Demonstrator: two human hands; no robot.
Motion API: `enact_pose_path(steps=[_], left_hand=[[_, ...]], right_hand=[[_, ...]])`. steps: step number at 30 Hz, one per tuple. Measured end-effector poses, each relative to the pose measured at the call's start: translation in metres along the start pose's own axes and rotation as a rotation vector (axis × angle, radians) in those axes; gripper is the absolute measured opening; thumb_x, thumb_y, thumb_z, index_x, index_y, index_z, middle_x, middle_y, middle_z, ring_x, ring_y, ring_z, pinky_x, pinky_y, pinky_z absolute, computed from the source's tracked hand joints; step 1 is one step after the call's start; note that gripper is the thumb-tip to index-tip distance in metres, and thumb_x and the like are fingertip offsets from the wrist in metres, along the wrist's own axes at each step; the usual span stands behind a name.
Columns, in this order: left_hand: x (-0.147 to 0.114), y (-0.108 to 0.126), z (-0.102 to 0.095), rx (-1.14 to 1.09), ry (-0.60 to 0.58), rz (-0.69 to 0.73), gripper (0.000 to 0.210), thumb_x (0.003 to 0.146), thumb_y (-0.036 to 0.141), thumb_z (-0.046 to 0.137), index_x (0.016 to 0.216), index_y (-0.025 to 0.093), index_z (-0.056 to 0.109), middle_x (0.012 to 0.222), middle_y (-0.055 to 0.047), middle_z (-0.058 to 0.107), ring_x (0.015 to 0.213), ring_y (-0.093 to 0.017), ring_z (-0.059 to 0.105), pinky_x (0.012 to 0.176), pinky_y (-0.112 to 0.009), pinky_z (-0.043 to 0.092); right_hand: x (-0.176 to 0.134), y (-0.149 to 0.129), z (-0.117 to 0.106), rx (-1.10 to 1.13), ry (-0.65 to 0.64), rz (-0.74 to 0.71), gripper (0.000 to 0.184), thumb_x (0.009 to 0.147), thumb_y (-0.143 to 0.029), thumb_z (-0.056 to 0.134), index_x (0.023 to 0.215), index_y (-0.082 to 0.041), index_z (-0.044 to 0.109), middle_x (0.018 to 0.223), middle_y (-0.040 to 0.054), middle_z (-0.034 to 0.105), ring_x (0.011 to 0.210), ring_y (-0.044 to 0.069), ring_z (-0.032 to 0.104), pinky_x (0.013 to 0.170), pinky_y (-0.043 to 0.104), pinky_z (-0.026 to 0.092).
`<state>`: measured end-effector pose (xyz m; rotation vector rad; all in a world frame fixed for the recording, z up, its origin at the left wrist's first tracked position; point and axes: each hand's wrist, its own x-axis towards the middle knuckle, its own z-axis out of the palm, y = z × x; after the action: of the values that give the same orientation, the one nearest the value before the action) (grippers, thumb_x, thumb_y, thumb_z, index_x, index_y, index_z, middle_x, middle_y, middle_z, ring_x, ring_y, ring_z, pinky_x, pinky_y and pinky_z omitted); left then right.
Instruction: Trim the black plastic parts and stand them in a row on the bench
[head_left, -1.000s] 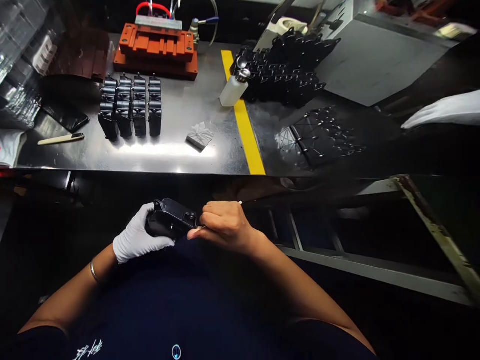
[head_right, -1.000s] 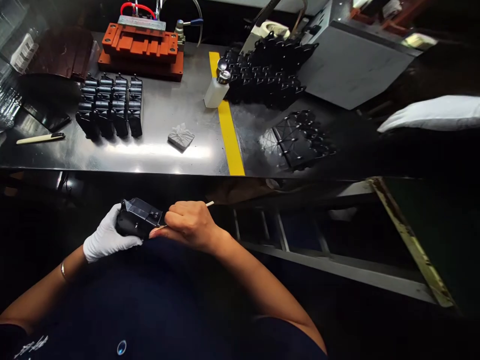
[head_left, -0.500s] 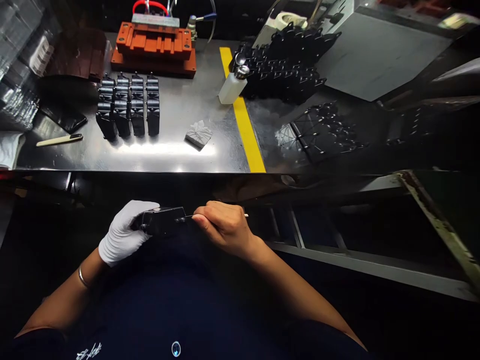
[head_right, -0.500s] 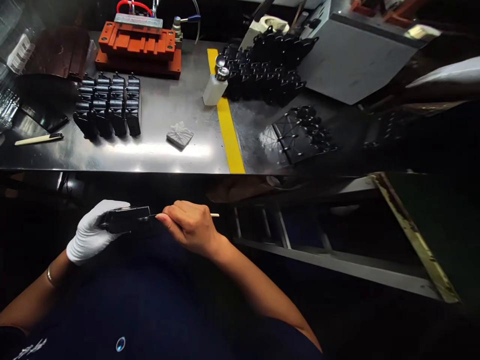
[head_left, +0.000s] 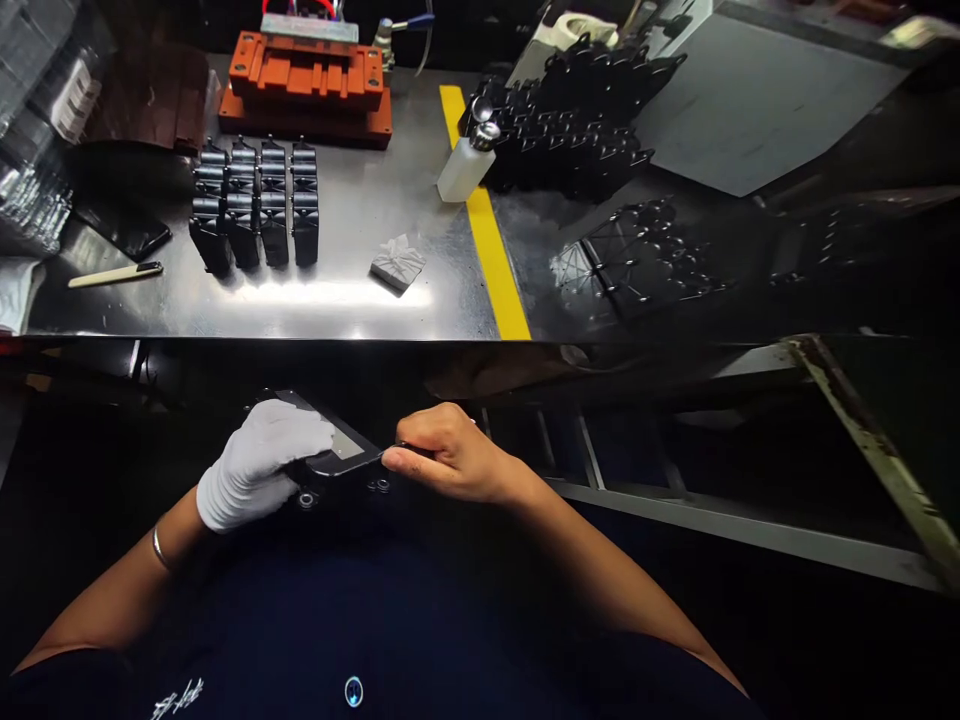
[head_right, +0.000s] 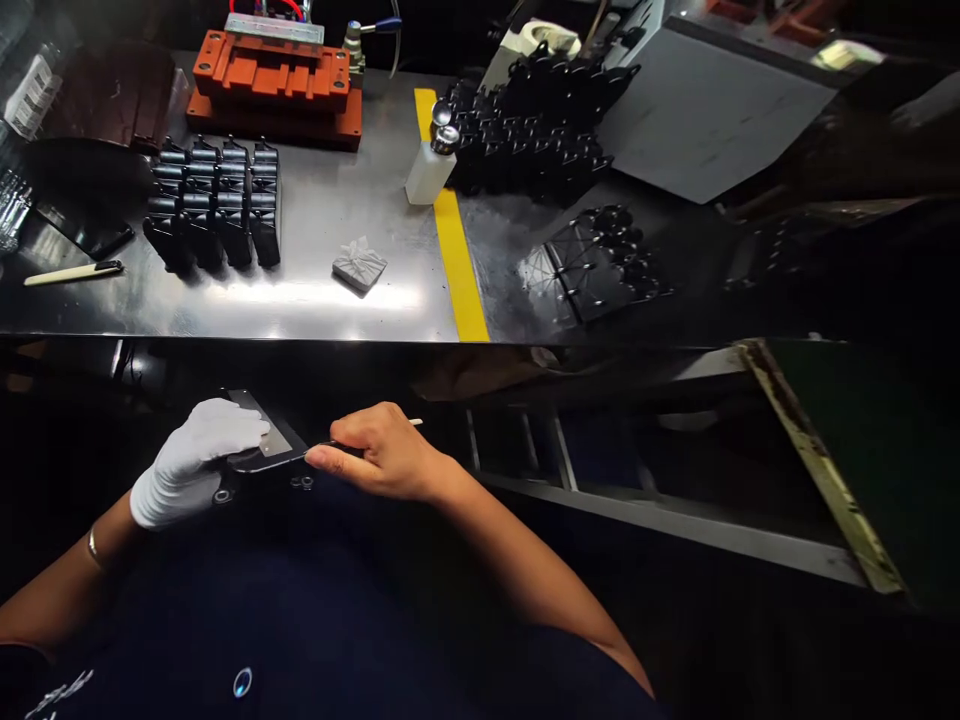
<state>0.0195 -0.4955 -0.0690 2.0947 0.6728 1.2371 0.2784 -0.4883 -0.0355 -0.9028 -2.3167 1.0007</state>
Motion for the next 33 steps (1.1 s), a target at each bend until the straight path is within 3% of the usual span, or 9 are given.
enact_pose_path(steps=[3, 7, 10, 15, 26, 33], left_hand=[[-0.001, 0.002, -0.004, -0.012, 0.000, -0.115, 0.040, 0.075, 0.013, 0.072, 0.113, 0.023, 0.065, 0.102, -0.009, 0.072, 0.095, -0.022, 0.068, 0.086, -0.039, 0.053], [-0.002, 0.004, -0.008, -0.365, -0.076, -0.708, 0.050, 0.071, 0.032, 0.077, 0.117, 0.018, 0.064, 0.099, -0.009, 0.071, 0.084, -0.023, 0.068, 0.075, -0.036, 0.055], [-0.001, 0.000, -0.007, -0.580, -0.181, -0.947, 0.060, 0.065, 0.044, 0.079, 0.115, 0.014, 0.065, 0.092, -0.008, 0.070, 0.079, -0.023, 0.065, 0.071, -0.035, 0.053], [0.000, -0.006, -0.003, -0.622, -0.222, -1.004, 0.059, 0.062, 0.050, 0.078, 0.104, 0.011, 0.067, 0.083, -0.005, 0.067, 0.073, -0.018, 0.058, 0.067, -0.029, 0.048], [-0.002, -0.006, 0.006, -0.703, -0.148, -1.063, 0.062, 0.057, 0.054, 0.081, 0.099, 0.011, 0.065, 0.084, -0.006, 0.065, 0.073, -0.018, 0.057, 0.067, -0.028, 0.046], [-0.005, -0.007, 0.011, -0.703, -0.139, -1.011, 0.059, 0.062, 0.055, 0.077, 0.099, 0.011, 0.065, 0.081, -0.005, 0.065, 0.072, -0.017, 0.056, 0.065, -0.027, 0.045]], right_hand=[[0.001, 0.000, -0.001, 0.009, 0.004, -0.045, 0.055, 0.097, -0.045, 0.041, 0.050, -0.018, 0.032, 0.048, -0.0057, 0.031, 0.044, 0.005, 0.028, 0.046, 0.023, 0.023], [0.010, -0.002, -0.002, -0.187, 0.166, -0.193, 0.053, 0.092, -0.059, 0.041, 0.061, -0.017, 0.049, 0.055, -0.0016, 0.045, 0.051, 0.008, 0.040, 0.049, 0.023, 0.028], [0.020, -0.005, -0.003, -0.358, 0.175, -0.307, 0.058, 0.084, -0.069, 0.043, 0.065, -0.016, 0.054, 0.057, -0.0016, 0.044, 0.052, 0.009, 0.038, 0.047, 0.023, 0.023], [0.027, -0.005, -0.003, -0.425, 0.121, -0.373, 0.061, 0.089, -0.065, 0.037, 0.054, -0.016, 0.048, 0.054, -0.0024, 0.040, 0.050, 0.008, 0.033, 0.047, 0.025, 0.019], [0.025, 0.002, 0.003, -0.499, 0.232, -0.292, 0.066, 0.086, -0.071, 0.034, 0.052, -0.016, 0.048, 0.052, -0.0026, 0.037, 0.050, 0.009, 0.033, 0.048, 0.025, 0.020], [0.024, 0.006, 0.009, -0.535, 0.345, -0.317, 0.066, 0.085, -0.070, 0.037, 0.048, -0.016, 0.044, 0.049, -0.0027, 0.035, 0.048, 0.009, 0.031, 0.047, 0.026, 0.020]])
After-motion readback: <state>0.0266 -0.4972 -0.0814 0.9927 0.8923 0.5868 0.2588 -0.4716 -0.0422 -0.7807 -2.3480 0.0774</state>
